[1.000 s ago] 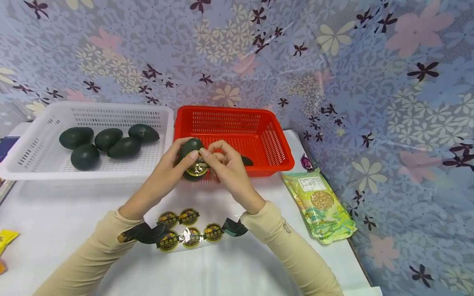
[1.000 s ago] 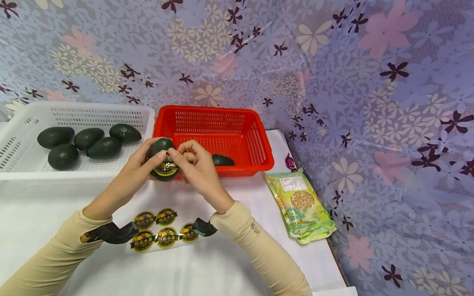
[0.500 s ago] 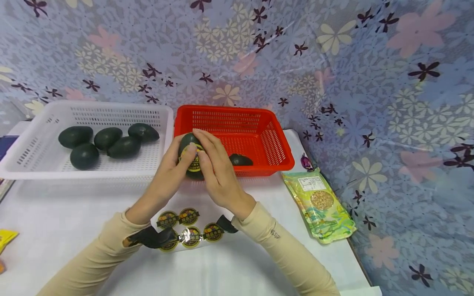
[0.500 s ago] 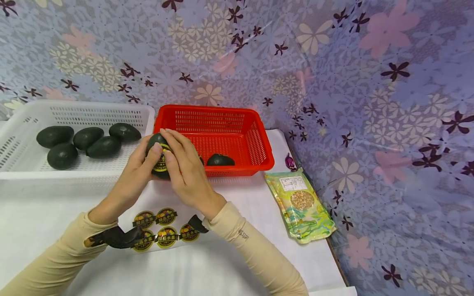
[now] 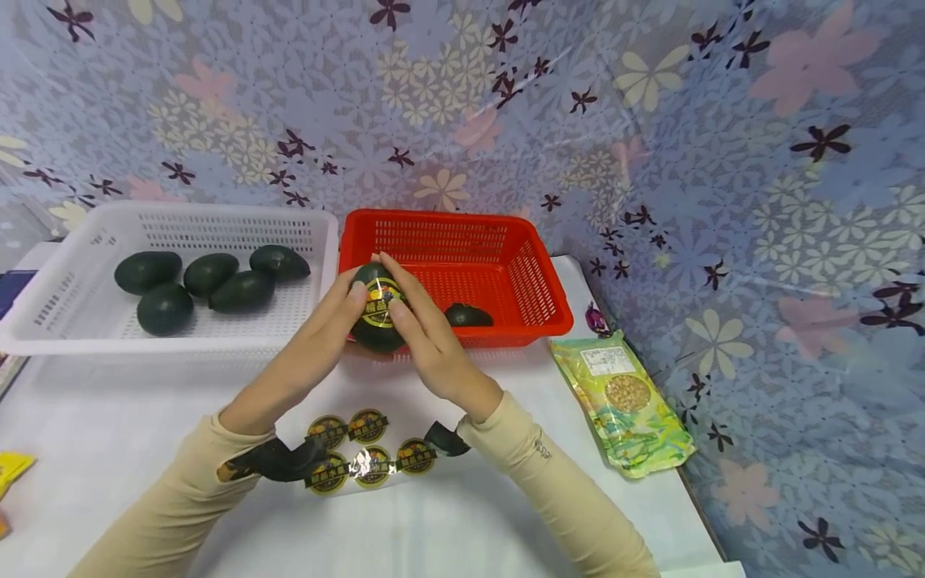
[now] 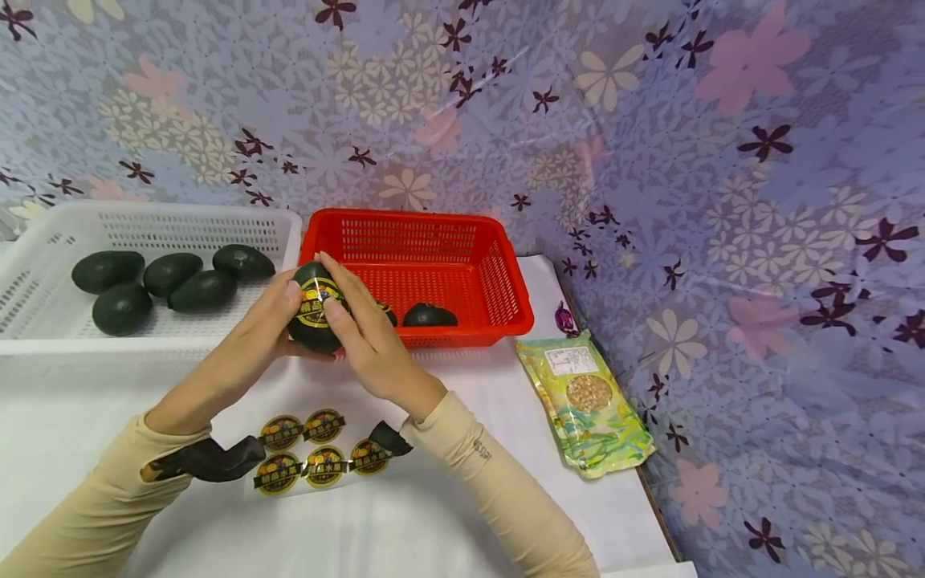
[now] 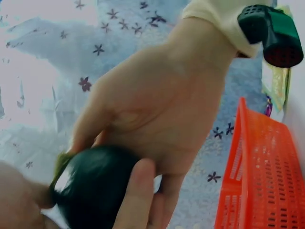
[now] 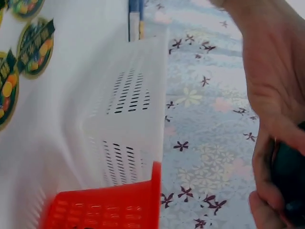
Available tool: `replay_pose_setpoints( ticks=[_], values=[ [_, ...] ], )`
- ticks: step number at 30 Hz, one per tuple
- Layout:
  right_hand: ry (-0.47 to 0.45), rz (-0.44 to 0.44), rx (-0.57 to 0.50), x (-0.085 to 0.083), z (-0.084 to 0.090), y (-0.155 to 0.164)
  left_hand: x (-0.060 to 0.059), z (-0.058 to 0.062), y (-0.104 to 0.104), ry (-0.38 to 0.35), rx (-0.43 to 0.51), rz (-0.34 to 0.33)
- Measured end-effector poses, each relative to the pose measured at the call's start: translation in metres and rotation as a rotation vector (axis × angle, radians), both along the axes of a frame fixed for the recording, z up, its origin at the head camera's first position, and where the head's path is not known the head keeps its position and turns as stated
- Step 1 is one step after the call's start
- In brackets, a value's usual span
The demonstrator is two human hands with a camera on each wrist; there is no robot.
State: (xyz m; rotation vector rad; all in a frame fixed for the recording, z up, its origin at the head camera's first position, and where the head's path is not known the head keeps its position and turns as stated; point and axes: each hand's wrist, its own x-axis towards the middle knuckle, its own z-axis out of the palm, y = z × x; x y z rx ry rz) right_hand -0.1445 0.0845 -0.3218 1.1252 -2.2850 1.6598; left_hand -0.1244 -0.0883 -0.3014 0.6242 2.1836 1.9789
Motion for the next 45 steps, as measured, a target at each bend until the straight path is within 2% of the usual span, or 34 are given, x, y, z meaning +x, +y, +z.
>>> replay_pose_setpoints(
  ticks=[2,6,9,15,19,24,28,32,36,41,45],
  values=[
    [-0.06,0.026,-0.043,-0.002,-0.002,0.001,0.0,0.001,-0.003,-0.05,-0.009,-0.046],
    [-0.114,0.057,-0.072,-0.004,-0.004,0.002,-0.002,0.001,-0.005,-0.097,-0.048,-0.054],
    [-0.133,0.07,-0.059,-0.004,-0.003,0.003,-0.002,0.001,-0.005,-0.106,-0.044,-0.063],
    [-0.151,0.071,-0.023,-0.002,-0.001,0.004,-0.001,-0.002,-0.006,-0.085,0.009,-0.094],
    [-0.146,0.063,-0.014,-0.002,0.0,0.004,-0.001,-0.003,-0.006,-0.064,0.008,-0.085],
    [-0.144,0.065,0.028,-0.003,0.003,0.006,-0.002,-0.003,-0.006,-0.077,-0.009,-0.078],
    [-0.21,0.061,0.072,-0.004,0.004,0.013,-0.004,-0.007,-0.007,-0.091,-0.016,-0.098],
    [-0.316,0.016,0.155,-0.005,0.003,0.022,-0.008,-0.013,-0.01,-0.078,-0.031,-0.118],
    [-0.394,0.038,0.237,-0.006,-0.001,0.027,-0.01,-0.018,-0.016,-0.057,-0.067,-0.145],
    [-0.409,0.071,0.233,-0.008,-0.005,0.031,-0.009,-0.023,-0.021,-0.035,-0.119,-0.184],
    [-0.404,0.086,0.195,-0.009,-0.007,0.032,-0.012,-0.025,-0.02,0.015,-0.132,-0.2]
  ],
)
